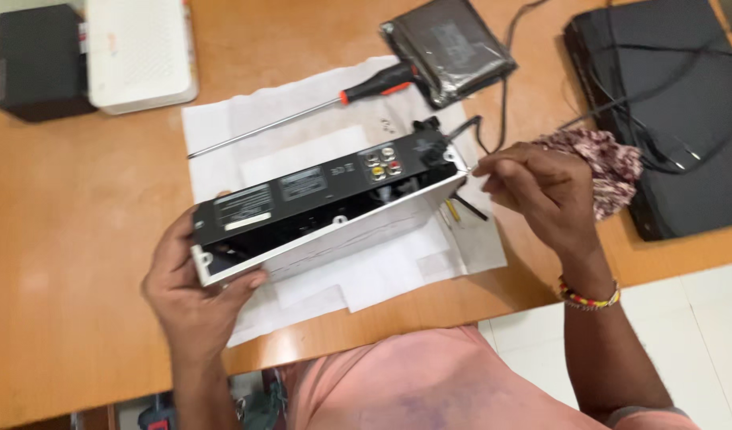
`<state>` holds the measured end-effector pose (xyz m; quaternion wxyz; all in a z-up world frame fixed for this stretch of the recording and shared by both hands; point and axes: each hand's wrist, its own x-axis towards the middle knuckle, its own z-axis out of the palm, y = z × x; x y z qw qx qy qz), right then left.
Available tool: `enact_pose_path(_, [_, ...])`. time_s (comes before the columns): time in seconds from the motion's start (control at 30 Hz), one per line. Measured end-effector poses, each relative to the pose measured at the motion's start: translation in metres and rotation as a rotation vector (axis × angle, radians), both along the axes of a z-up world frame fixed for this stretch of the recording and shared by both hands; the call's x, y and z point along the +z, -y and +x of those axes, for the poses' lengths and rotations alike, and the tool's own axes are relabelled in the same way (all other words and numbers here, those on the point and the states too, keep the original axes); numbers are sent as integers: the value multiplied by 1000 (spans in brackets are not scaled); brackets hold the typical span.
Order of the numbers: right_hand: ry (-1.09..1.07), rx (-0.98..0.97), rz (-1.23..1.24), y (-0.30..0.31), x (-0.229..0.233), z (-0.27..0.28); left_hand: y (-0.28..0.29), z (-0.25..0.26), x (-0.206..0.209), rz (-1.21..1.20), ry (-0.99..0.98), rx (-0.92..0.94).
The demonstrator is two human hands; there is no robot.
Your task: The person works on an opened IKON DVD player on a table, connecting internal wires and a power cable, wiping the metal top cover with a cloth, fitting the cover back onto the unit, and using a screwdriver to drive screws into the rear panel while handling the rear AV connectors.
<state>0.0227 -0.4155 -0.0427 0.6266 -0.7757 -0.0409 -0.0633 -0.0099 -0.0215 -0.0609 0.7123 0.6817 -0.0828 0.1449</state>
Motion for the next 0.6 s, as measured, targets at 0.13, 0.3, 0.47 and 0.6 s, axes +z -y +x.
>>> enact_pose_path(0.13, [48,90,-474,8,2,3,2,-1,4,1,8,8])
enact_pose_path(0.3, [126,150,-840,-14,-6,3,2,0,2,-59,25,-25])
enact_pose_path(0.47, [280,76,-1026,-35,-8,15,2,2,-1,-38,19,-15])
enact_pose_path(0.6, [313,194,-1144,-38,-20,28,4,3,-6,-12,26,-1])
